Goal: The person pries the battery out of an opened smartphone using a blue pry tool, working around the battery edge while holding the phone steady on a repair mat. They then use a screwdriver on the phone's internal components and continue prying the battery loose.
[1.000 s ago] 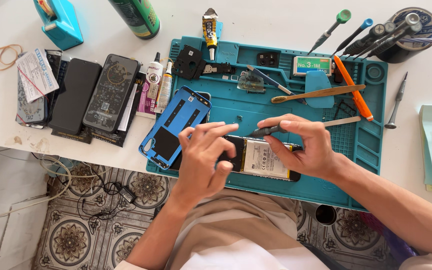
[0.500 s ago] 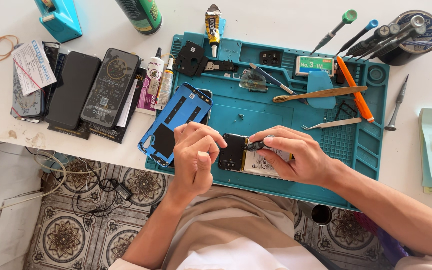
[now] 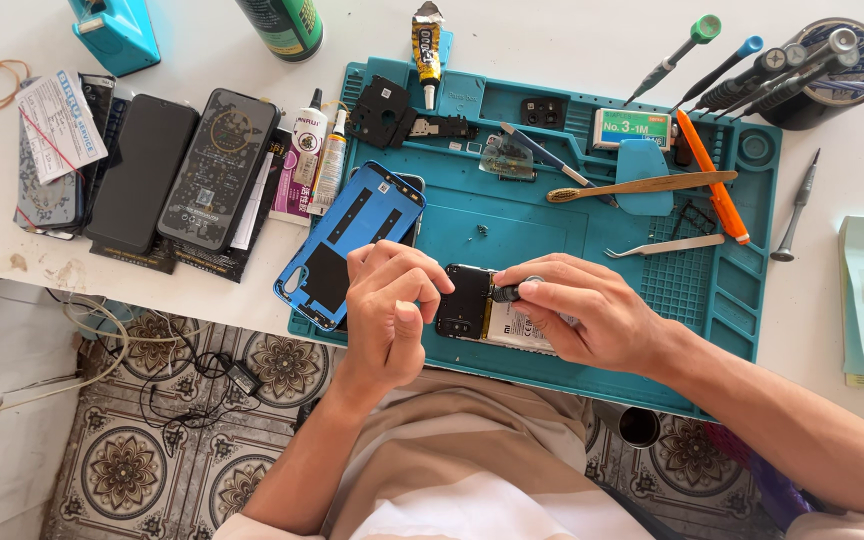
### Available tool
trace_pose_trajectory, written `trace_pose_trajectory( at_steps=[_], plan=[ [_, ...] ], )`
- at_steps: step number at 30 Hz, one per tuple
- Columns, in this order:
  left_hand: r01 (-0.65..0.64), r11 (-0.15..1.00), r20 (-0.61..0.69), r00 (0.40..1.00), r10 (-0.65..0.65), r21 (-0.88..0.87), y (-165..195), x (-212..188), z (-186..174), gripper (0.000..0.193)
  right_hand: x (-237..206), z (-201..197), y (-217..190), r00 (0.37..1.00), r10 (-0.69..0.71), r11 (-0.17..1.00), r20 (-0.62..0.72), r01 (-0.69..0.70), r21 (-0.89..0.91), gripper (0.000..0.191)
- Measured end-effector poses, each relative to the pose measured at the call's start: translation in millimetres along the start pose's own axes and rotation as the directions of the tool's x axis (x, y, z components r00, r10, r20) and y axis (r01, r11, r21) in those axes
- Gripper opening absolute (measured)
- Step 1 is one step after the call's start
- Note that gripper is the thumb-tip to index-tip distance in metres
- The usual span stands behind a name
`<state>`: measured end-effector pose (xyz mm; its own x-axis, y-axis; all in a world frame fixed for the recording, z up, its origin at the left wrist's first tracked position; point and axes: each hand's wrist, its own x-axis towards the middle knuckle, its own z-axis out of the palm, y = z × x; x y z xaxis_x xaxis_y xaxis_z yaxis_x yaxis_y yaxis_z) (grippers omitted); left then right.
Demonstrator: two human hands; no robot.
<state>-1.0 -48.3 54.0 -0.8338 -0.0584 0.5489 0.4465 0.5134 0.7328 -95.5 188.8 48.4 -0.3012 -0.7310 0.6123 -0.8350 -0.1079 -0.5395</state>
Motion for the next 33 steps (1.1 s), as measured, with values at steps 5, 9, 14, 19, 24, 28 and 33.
trace_pose_trajectory(
  at_steps=[5, 9, 14, 19, 24, 28, 33],
  plan=[
    [0.045, 0.997, 0.000, 0.999, -0.045, 0.071, 2.7, 2.6, 1.2, 0.042, 3.6, -1.0, -3.4, 0.998, -0.006, 0.999, 0.063, 0.009, -0.048, 0.059],
    [0.050, 0.943, 0.033, 0.997, -0.065, 0.329, 10.2, 5.1, 11.2, 0.023, 10.2, -3.9, -8.1, 0.998, 0.000, 0.995, 0.065, 0.006, -0.097, 0.062],
    [-0.007, 0.876, 0.131, 0.989, -0.064, 0.482, 15.7, 6.9, 14.5, 0.028, 17.6, -5.5, -12.1, 1.000, 0.011, 0.999, 0.012, -0.012, 0.037, 0.064],
    [-0.043, 0.860, 0.197, 0.978, -0.068, 0.508, 15.5, 8.0, 14.4, 0.034, 16.6, -7.4, -11.4, 0.996, 0.075, 0.996, 0.046, -0.073, -0.043, 0.066],
    [-0.049, 0.869, 0.213, 0.975, -0.066, 0.492, 15.0, 6.9, 13.4, 0.034, 13.0, -6.5, -6.4, 0.998, 0.047, 0.998, 0.035, -0.048, 0.027, 0.068],
    [-0.035, 0.873, 0.201, 0.977, -0.072, 0.486, 14.5, 7.7, 15.1, 0.033, 9.9, -6.7, -4.8, 0.993, 0.096, 0.995, 0.063, -0.095, -0.017, 0.067],
    [-0.033, 0.883, 0.200, 0.977, -0.069, 0.467, 16.2, 7.5, 14.4, 0.032, 8.5, -5.2, -2.3, 0.999, 0.039, 0.999, 0.026, -0.040, 0.019, 0.067]
  ],
)
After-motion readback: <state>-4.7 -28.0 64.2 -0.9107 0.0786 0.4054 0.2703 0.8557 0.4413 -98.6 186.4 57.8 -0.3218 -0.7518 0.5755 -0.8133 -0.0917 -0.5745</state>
